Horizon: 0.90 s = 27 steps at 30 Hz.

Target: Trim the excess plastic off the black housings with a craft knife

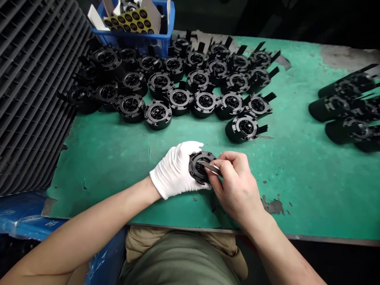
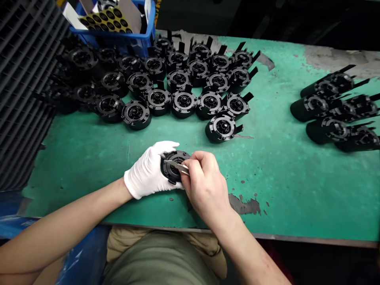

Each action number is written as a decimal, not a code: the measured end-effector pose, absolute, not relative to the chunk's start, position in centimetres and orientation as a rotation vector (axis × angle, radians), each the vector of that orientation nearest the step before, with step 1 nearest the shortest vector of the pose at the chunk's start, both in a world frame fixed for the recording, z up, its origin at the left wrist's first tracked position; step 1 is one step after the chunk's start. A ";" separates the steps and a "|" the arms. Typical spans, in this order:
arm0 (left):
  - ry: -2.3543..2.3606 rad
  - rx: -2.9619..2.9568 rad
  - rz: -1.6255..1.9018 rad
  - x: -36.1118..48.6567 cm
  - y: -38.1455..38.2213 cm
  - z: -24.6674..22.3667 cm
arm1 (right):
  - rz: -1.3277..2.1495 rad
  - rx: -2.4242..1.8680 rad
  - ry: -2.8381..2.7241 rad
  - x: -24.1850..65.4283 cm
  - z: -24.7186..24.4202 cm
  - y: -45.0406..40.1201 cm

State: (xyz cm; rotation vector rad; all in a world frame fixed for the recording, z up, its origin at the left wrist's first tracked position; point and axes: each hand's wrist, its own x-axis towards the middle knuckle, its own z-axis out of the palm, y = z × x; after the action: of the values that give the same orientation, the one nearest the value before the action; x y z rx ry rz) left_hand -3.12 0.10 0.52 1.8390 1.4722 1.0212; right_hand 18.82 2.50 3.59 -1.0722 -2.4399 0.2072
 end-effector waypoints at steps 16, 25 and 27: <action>1.552 1.874 1.240 -3.4 -0.6 -0.3 | 0.421 -1.030 -2.550 22.7 5.2 4.2; 1.593 1.986 0.988 -3.5 0.0 0.5 | 0.505 -0.885 -2.554 21.1 5.8 4.6; 1.586 2.003 0.982 -3.4 0.2 0.7 | 0.577 -0.816 -2.599 20.9 5.9 4.9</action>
State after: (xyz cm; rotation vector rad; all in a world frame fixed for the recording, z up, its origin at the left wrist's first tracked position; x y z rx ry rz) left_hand -3.38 0.19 0.67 2.0032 1.5863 0.9818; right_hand 20.85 4.89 5.93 -0.8156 -2.5990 0.5774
